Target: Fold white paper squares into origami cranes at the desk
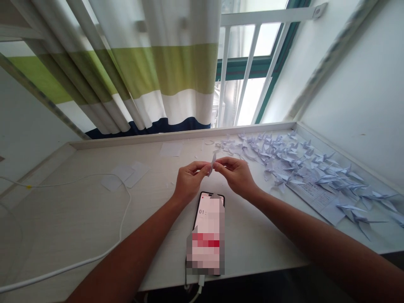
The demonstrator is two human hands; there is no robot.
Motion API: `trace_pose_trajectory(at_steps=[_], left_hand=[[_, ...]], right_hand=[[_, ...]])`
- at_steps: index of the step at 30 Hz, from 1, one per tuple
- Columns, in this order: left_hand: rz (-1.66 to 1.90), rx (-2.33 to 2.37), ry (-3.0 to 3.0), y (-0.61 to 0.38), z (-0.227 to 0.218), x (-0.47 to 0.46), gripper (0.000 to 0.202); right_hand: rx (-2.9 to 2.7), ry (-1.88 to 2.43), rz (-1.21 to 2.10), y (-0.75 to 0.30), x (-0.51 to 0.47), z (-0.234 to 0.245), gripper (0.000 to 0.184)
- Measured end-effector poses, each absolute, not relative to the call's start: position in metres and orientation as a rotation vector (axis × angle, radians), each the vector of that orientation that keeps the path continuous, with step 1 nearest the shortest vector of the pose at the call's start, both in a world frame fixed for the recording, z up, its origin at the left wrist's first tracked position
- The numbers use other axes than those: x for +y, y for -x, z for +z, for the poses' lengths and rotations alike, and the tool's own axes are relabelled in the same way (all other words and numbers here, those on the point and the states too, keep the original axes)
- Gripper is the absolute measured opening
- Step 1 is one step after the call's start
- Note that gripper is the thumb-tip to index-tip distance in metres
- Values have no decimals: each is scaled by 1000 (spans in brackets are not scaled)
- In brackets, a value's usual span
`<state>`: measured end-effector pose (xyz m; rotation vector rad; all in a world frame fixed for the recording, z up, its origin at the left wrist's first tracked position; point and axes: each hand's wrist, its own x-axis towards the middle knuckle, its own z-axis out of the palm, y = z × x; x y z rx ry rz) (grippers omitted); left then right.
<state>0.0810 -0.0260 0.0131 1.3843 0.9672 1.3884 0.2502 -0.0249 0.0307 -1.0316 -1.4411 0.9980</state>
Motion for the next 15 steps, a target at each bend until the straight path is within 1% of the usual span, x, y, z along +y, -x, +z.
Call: trace_pose_trajectory(at_steps=[6, 15], left_hand=[[1454, 976, -1336, -81, 10, -25, 28], [1450, 947, -1334, -81, 14, -26, 26]], right_hand=[[-1342, 1037, 926, -238, -31, 31, 29], [-1355, 1014, 873, -234, -34, 28, 26]])
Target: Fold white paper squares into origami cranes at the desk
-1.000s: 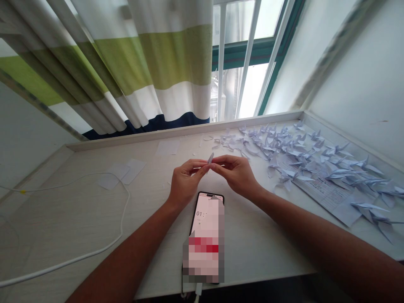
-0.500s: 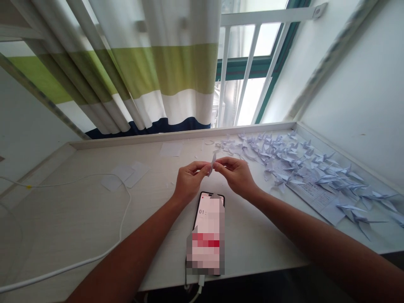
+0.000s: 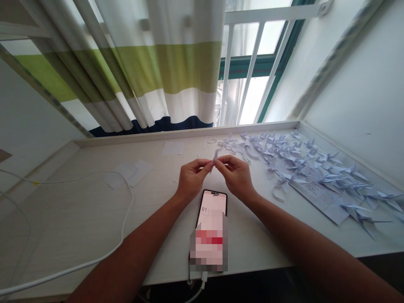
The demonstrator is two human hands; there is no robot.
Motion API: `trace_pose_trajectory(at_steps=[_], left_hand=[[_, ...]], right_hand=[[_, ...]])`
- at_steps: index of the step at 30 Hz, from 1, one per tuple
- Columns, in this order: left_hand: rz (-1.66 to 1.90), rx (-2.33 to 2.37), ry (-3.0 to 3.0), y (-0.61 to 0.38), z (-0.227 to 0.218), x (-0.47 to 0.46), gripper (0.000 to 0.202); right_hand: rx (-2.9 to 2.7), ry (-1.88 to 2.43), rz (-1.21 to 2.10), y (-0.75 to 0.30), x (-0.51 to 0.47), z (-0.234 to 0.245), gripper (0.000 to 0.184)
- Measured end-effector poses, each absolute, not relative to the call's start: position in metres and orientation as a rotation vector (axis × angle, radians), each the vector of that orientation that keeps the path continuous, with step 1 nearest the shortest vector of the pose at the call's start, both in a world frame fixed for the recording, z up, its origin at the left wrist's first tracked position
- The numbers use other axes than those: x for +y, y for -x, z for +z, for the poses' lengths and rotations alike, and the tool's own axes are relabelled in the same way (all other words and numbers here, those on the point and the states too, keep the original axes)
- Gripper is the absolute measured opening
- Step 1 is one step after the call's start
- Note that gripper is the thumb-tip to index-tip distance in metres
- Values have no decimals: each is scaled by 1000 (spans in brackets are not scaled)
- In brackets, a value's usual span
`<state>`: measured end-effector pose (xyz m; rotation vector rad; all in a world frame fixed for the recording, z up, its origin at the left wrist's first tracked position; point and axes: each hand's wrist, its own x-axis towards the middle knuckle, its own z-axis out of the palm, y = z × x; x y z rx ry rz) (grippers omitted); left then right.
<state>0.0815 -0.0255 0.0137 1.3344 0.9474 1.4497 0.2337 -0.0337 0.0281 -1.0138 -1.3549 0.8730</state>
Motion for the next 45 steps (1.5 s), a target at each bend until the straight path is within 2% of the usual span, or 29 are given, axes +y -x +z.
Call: trace_pose_trajectory(at_steps=[5, 12, 25, 33, 41, 45], left_hand=[[1448, 945, -1244, -83, 13, -24, 30], [1428, 946, -1293, -84, 10, -24, 26], [1541, 1030, -1465, -87, 12, -26, 20], [1558, 986, -1437, -88, 15, -27, 21], [1532, 971, -1401, -88, 13, -26, 23], [1550, 1088, -1551, -83, 13, -26, 16]], right_hand=[[-1273, 996, 947, -232, -34, 28, 27], [-1239, 957, 986, -231, -34, 23, 21], [-1169, 948, 994, -226, -26, 12, 32], [-1210, 850, 982, -225, -27, 16, 25], [-1256, 834, 1013, -227, -25, 15, 27], [-1253, 875, 980, -226, -26, 14, 23]])
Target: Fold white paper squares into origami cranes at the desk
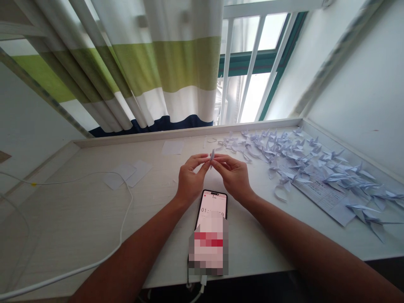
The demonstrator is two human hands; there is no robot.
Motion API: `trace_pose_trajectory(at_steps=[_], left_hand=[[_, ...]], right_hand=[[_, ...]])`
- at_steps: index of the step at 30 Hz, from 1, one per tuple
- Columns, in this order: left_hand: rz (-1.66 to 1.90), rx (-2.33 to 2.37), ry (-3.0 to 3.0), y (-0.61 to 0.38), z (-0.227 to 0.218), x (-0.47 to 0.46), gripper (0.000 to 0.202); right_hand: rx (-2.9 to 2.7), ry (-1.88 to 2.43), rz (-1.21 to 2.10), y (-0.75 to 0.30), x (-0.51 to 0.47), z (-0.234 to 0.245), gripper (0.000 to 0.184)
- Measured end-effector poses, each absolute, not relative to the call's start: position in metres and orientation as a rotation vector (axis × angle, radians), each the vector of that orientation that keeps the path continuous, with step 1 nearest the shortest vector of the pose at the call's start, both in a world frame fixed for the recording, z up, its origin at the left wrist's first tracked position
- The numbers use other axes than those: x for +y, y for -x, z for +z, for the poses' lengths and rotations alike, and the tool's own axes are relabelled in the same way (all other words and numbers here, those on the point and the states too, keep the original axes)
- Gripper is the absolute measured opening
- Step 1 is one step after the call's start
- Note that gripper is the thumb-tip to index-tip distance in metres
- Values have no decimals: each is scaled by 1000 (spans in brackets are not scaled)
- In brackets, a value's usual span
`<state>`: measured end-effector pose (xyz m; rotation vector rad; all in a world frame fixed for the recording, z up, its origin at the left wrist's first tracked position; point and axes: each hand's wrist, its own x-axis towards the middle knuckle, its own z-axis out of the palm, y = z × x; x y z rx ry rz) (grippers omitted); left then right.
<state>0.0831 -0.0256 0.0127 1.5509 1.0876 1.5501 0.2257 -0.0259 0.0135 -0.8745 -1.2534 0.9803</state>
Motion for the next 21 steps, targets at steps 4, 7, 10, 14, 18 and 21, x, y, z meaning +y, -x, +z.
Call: trace_pose_trajectory(at_steps=[4, 7, 10, 14, 18, 21], left_hand=[[1532, 1160, -1725, -80, 16, -28, 12], [1522, 1122, -1727, -81, 17, -29, 13], [1548, 1095, -1753, -81, 18, -29, 13], [1580, 1063, -1792, -80, 20, -30, 11], [1559, 1044, -1821, -77, 20, -30, 9], [1587, 1032, -1871, -76, 18, -28, 9]], right_hand=[[-1225, 921, 1006, -226, -27, 14, 21], [-1223, 973, 1023, -226, -29, 17, 21], [-1225, 998, 1041, -227, -32, 22, 24], [-1218, 975, 1082, -229, -34, 27, 26], [-1232, 955, 1110, -230, -34, 26, 26], [-1222, 948, 1110, -230, -32, 23, 27]])
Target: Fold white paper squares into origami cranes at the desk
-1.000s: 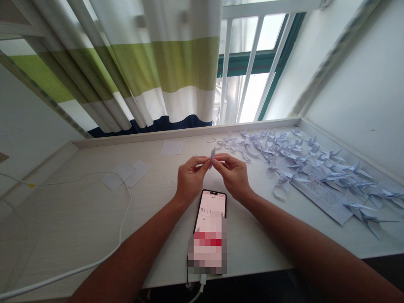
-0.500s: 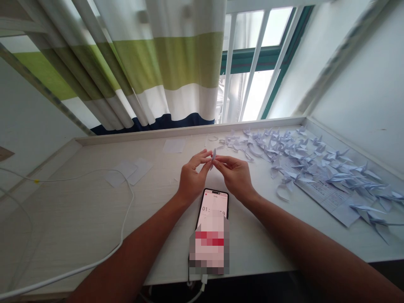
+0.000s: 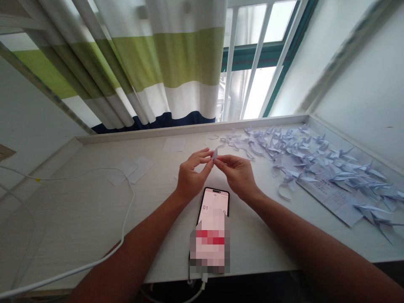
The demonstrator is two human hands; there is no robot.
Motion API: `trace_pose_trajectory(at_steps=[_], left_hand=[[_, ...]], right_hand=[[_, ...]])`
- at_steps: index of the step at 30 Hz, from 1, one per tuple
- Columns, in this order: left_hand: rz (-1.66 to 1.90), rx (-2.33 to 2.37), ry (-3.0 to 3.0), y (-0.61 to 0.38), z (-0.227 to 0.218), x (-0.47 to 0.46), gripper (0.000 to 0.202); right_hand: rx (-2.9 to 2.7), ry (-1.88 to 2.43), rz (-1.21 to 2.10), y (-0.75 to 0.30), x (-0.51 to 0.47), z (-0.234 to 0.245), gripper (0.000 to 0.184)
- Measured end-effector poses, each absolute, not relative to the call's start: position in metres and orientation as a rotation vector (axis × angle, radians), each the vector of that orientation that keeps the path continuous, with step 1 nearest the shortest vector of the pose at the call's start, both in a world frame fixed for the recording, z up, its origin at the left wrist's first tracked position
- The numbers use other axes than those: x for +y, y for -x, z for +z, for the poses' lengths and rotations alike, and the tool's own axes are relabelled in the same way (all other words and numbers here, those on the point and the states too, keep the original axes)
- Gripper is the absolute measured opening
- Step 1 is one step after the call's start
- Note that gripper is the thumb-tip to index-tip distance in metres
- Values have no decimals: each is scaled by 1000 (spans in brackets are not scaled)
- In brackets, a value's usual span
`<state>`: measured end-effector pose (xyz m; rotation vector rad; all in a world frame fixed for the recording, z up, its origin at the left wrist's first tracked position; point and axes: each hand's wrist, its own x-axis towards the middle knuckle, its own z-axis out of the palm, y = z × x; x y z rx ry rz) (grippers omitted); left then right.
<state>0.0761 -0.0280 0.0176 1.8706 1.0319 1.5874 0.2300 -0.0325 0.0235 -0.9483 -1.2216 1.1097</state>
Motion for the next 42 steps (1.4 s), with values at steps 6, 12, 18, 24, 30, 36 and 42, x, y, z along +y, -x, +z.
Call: trace_pose_trajectory(at_steps=[6, 12, 18, 24, 30, 36, 42], left_hand=[[1610, 1060, -1840, -75, 18, -28, 8], [1614, 978, -1814, -76, 20, -29, 10], [1674, 962, -1686, -81, 21, -33, 10], [1604, 954, -1503, -85, 20, -31, 16], [1561, 953, -1343, -86, 22, -29, 16], [1618, 905, -1335, -87, 23, -29, 14], [1584, 913, -1306, -91, 24, -32, 16]], right_hand=[[-1180, 912, 1089, -228, -32, 22, 25], [-1155, 898, 1093, -227, -35, 27, 26], [-1160, 886, 1047, -228, -35, 27, 25], [-1156, 897, 975, -227, -37, 29, 27], [-1168, 923, 993, -225, -35, 27, 28], [-1203, 825, 1102, -224, -31, 25, 30], [-1171, 789, 1026, -223, -31, 22, 23]])
